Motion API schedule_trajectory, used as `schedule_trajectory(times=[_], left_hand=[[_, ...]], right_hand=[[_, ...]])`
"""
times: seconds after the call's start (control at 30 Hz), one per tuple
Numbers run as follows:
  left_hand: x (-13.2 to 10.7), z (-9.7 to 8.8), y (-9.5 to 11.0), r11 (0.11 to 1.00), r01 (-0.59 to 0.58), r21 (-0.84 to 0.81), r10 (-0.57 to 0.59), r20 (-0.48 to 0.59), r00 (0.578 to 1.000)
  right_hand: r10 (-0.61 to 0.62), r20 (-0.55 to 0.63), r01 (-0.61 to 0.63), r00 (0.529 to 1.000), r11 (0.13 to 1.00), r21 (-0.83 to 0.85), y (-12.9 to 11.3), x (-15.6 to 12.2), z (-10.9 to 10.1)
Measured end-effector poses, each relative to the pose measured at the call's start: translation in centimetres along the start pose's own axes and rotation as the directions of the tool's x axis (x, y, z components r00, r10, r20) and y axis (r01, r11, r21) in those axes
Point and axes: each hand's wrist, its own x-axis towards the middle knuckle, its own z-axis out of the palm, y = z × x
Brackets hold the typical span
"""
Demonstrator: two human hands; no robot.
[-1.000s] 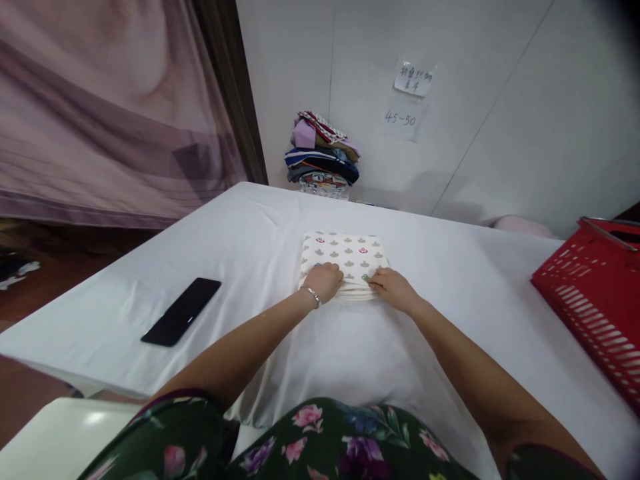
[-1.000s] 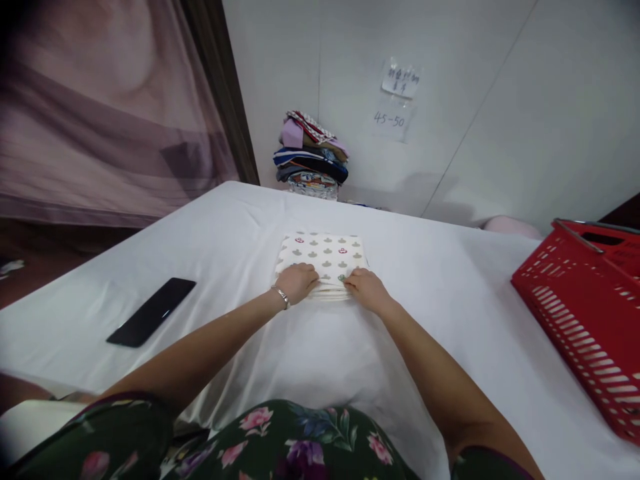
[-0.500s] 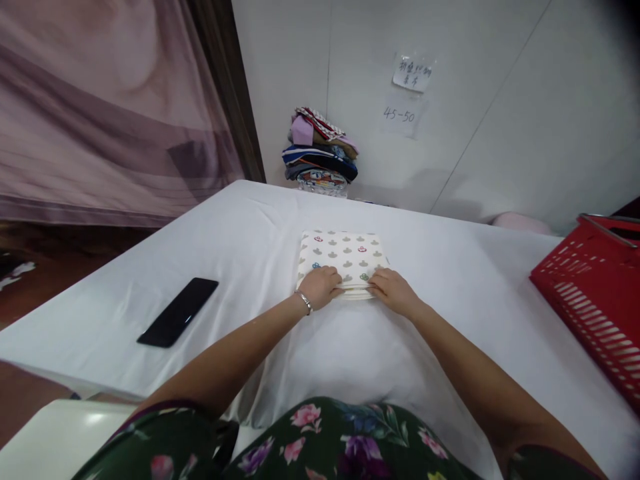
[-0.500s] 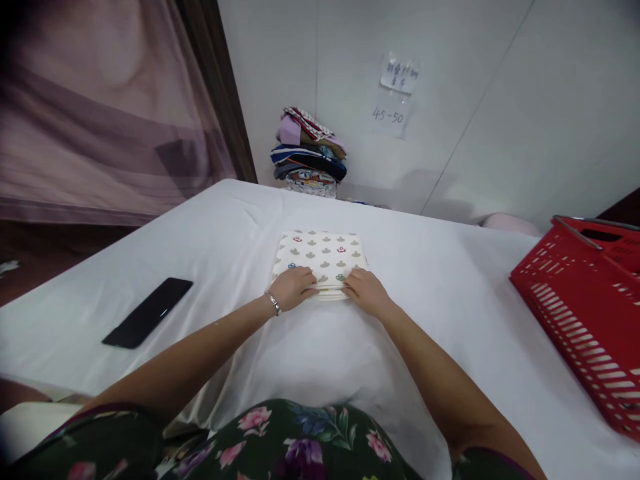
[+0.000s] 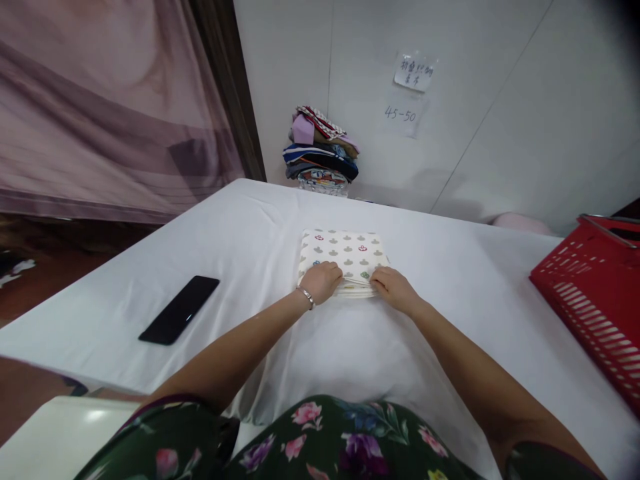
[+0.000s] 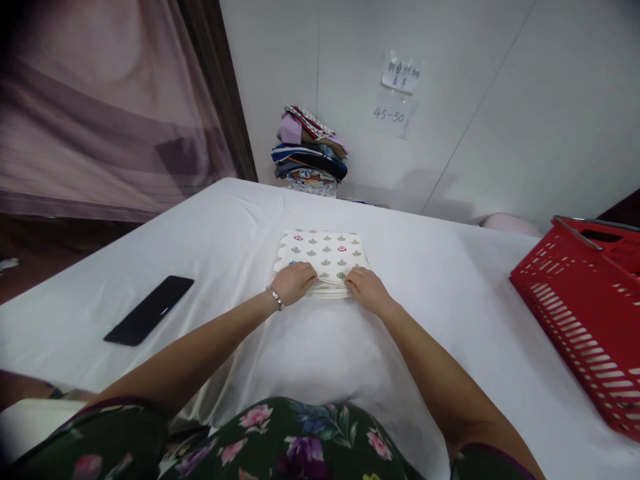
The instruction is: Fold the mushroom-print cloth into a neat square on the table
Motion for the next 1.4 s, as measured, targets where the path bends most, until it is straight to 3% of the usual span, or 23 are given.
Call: schedule_trajectory(times=[0.17, 0.33, 0.57, 0.63, 0.77, 0.9, 1.07, 1.2, 1.4], left_hand=[[-0.1, 0.1, 0.3, 0.997, -0.014, 0.078, 0.014, -0.001, 1.0], [-0.6, 0.0, -0.1, 0.997, -0.05, 0.059, 0.047, 0.057, 0.997], [-0.1, -0.3, 0.5, 0.989, -0.011, 0.147, -0.006, 0.118, 0.993], [-0.1, -0.9, 0.8, 0.985, -0.006, 0.172, -0.011, 0.097, 0.995], [-0.9, -1.8, 1.1, 0.983, -0.016, 0.181, 0.025, -0.048, 0.999], [-2.0, -0.8, 0.5, 0.983, -0.095, 0.158, 0.096, 0.001, 0.995], [-2.1, 0.6, -0.3, 0.989, -0.094, 0.116, 0.097, -0.02, 0.995], [-1.9, 0.0, -0.5, 0.988, -0.126, 0.092, 0.127, -0.01, 0.992], [-1.9, -1.1, -0.7, 0.997, -0.077, 0.015, 0.078, -0.052, 0.996]], right_hand=[[-0.023, 0.026, 0.026, 0.999, 0.995, -0.092, -0.1, 0.0, 0.2], [0.002, -0.022, -0.004, 1.0, 0.997, -0.074, -0.2, 0.0, 0.3], [0.028, -0.013, -0.029, 1.0, 0.995, -0.093, -0.6, 0.2, -0.1], [0.014, -0.037, -0.018, 0.999, 0.994, -0.11, -0.9, 0.1, -0.6], [-0.046, -0.093, 0.027, 0.995, 0.982, -0.187, -1.4, -0.7, -1.1], [-0.035, 0.05, 0.045, 0.998, 0.972, -0.23, -1.4, -1.1, -0.1], [-0.005, 0.046, 0.014, 0.999, 0.98, -0.199, -1.4, -0.9, 0.4], [-0.014, 0.045, 0.024, 0.999, 0.973, -0.228, -1.7, -0.6, 0.3], [-0.01, -0.005, 0.008, 1.0, 0.947, -0.322, -2.2, -0.4, 0.5]])
